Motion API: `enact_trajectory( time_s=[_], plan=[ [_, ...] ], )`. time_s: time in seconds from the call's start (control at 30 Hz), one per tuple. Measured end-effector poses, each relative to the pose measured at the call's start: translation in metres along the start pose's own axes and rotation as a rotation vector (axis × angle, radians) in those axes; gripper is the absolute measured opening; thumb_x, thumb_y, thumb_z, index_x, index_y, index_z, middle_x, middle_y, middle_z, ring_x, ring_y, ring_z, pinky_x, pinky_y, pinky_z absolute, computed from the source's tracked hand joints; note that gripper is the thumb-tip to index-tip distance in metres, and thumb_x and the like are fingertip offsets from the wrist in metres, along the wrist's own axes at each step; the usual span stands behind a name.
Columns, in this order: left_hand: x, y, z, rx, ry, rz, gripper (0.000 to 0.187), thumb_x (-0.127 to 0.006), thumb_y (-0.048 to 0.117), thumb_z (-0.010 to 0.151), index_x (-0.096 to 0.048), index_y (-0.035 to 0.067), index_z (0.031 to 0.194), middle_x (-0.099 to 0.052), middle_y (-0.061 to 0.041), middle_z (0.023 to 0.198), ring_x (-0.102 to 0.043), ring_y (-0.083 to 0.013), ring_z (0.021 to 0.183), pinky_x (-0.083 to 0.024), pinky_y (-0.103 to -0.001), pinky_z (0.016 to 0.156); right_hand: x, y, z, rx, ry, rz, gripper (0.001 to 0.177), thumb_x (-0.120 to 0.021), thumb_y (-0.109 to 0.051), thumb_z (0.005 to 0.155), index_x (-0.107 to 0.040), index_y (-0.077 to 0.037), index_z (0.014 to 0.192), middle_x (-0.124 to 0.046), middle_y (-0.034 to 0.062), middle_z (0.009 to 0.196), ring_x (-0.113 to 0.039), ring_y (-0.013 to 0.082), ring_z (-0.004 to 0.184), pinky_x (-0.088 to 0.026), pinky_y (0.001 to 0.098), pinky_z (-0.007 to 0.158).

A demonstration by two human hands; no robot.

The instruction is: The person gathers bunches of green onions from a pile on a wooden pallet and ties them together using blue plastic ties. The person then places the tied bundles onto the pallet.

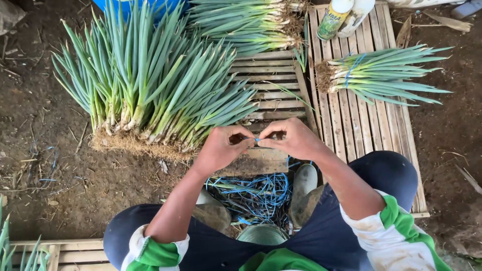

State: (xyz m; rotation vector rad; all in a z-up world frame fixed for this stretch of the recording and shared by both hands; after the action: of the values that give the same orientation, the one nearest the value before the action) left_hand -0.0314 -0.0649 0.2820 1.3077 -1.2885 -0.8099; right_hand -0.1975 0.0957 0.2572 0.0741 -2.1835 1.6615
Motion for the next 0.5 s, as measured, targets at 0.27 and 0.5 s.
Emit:
enact_trajectory(
  time_s=[0.27,0.5],
  plan=[
    [-0.001,-0.005,0.004,0.038,0.012,-0.038,0.016,-0.065,0.005,0.105,-0.079,0.001,0.11,-0.079,-0.022,0.095,-0.08,-0.0324,0.094,-0.064,-0.051,0.083,0.006,0.006,-0.002,0.061,-0.047,-0.041,0.02,-0.069,-0.017,0.105,-0.079,-0.001,0.111,-0.073,0.0119,0.11,-0.068,0.0279,0.104,-0.054,0.0463,0.09],
    [-0.002,-0.04,0.017,-0.041,0.017,0.169,0.015,-0.067,-0.001,0.102,-0.079,-0.002,0.111,-0.078,-0.021,0.103,-0.077,-0.0411,0.106,-0.058,-0.063,0.102,-0.001,0.007,0.003,0.023,-0.152,-0.086,0.024,-0.062,-0.015,0.109,-0.077,0.001,0.115,-0.072,0.0136,0.104,-0.064,0.0254,0.094,-0.051,0.0478,0.082]
  ],
)
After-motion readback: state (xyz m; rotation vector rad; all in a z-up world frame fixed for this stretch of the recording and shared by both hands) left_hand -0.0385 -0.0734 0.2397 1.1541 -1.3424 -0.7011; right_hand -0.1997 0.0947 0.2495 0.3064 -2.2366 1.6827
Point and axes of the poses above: each hand's wrist, its own z-axis towards the middle knuckle, its own x-axis out of the back of the hand, y = z × x, the point moved 2 cm from there along z, towards the middle knuckle
